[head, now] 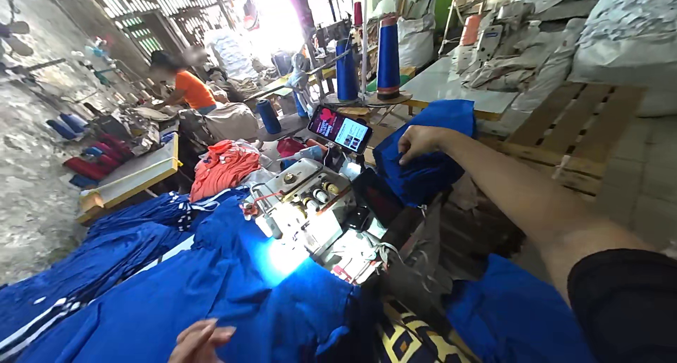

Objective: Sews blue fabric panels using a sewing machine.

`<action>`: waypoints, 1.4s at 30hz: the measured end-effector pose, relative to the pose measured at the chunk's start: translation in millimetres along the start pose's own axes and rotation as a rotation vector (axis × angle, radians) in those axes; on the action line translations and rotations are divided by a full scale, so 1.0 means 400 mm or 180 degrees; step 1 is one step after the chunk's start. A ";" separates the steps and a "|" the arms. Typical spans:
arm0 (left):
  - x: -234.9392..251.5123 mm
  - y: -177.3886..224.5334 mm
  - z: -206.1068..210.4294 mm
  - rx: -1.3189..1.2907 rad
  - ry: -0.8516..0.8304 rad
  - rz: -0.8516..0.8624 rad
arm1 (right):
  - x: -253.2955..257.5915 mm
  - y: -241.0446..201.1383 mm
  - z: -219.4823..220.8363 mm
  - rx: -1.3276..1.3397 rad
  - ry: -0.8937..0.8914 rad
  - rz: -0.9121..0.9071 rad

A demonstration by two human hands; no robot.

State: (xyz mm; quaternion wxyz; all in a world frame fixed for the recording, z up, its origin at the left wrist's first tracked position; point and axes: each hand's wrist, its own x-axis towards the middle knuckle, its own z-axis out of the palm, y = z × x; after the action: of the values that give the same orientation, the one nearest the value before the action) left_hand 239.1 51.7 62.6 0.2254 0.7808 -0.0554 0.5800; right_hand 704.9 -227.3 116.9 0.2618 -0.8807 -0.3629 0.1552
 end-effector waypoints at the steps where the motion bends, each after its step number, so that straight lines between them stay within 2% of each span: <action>1: 0.016 0.016 0.009 -0.0065 -0.0134 0.0095 | 0.001 0.030 -0.005 0.0214 0.0234 -0.0010; 3: 0.034 0.042 0.028 -0.0188 -0.0294 0.0287 | 0.000 0.102 -0.027 0.0577 0.1319 0.0215; 5: 0.038 0.064 0.053 -0.0291 -0.0304 0.0311 | -0.001 0.122 -0.067 0.0967 0.2515 0.0293; 6: 0.038 0.074 0.070 -0.0292 -0.0302 0.0256 | -0.023 0.083 -0.081 0.0941 0.2594 0.0138; 7: 0.037 0.082 0.091 -0.0251 -0.0296 0.0140 | -0.056 0.024 -0.083 0.0675 0.2433 -0.0140; 9: 0.034 0.093 0.143 -0.0178 -0.0325 -0.0211 | -0.113 -0.103 -0.043 -0.0151 0.1839 -0.1029; 12: 0.033 0.099 0.207 -0.0675 -0.0719 -0.0650 | -0.224 -0.297 0.152 -0.0879 0.1287 -0.2376; 14: 0.034 0.108 0.209 -0.1041 -0.1114 -0.0690 | -0.317 -0.394 0.307 -0.0636 0.1635 -0.3310; 16: 0.037 0.132 0.167 -0.1104 -0.1382 -0.0628 | -0.388 -0.447 0.414 0.0328 0.1915 -0.3730; 17: 0.040 0.143 0.136 -0.1079 -0.1514 -0.0590 | -0.412 -0.455 0.452 0.0844 0.1828 -0.3712; 19: 0.045 0.147 0.078 -0.0739 -0.1625 -0.0540 | -0.428 -0.445 0.535 0.1788 0.1227 -0.3489; 22: 0.059 0.073 0.034 0.0074 -0.1743 -0.0455 | -0.396 -0.413 0.676 0.2631 0.0554 -0.3063; 24: 0.081 -0.020 0.041 0.0375 -0.1964 -0.0431 | -0.359 -0.400 0.740 0.2659 0.0706 -0.2587; 25: 0.093 -0.069 0.057 0.0434 -0.2045 -0.0499 | -0.328 -0.398 0.766 0.2528 0.1002 -0.2405; 27: 0.100 -0.159 0.100 0.0373 -0.2105 -0.0863 | -0.260 -0.401 0.814 0.2153 0.1773 -0.2157; 29: 0.093 -0.228 0.144 0.0104 -0.2092 -0.1308 | -0.213 -0.405 0.836 0.1912 0.2065 -0.1765; 30: 0.091 -0.245 0.160 0.0012 -0.2114 -0.1503 | -0.205 -0.406 0.835 0.1878 0.1915 -0.1529; 32: 0.087 -0.262 0.179 -0.0069 -0.2286 -0.1795 | -0.208 -0.401 0.823 0.2010 0.1211 -0.1126; 34: 0.074 -0.275 0.182 -0.0173 -0.2455 -0.1919 | -0.218 -0.387 0.823 0.2157 0.0766 -0.0976; 42: 0.067 -0.265 0.179 -0.0135 -0.2366 -0.1906 | -0.227 -0.369 0.848 0.2354 0.0948 -0.1200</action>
State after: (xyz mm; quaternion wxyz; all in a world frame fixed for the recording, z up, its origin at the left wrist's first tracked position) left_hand 347.6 121.3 41.0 0.3634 0.9122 0.0834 0.1697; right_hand 403.0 -85.9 -67.3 0.6327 -0.6589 -0.3955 0.0955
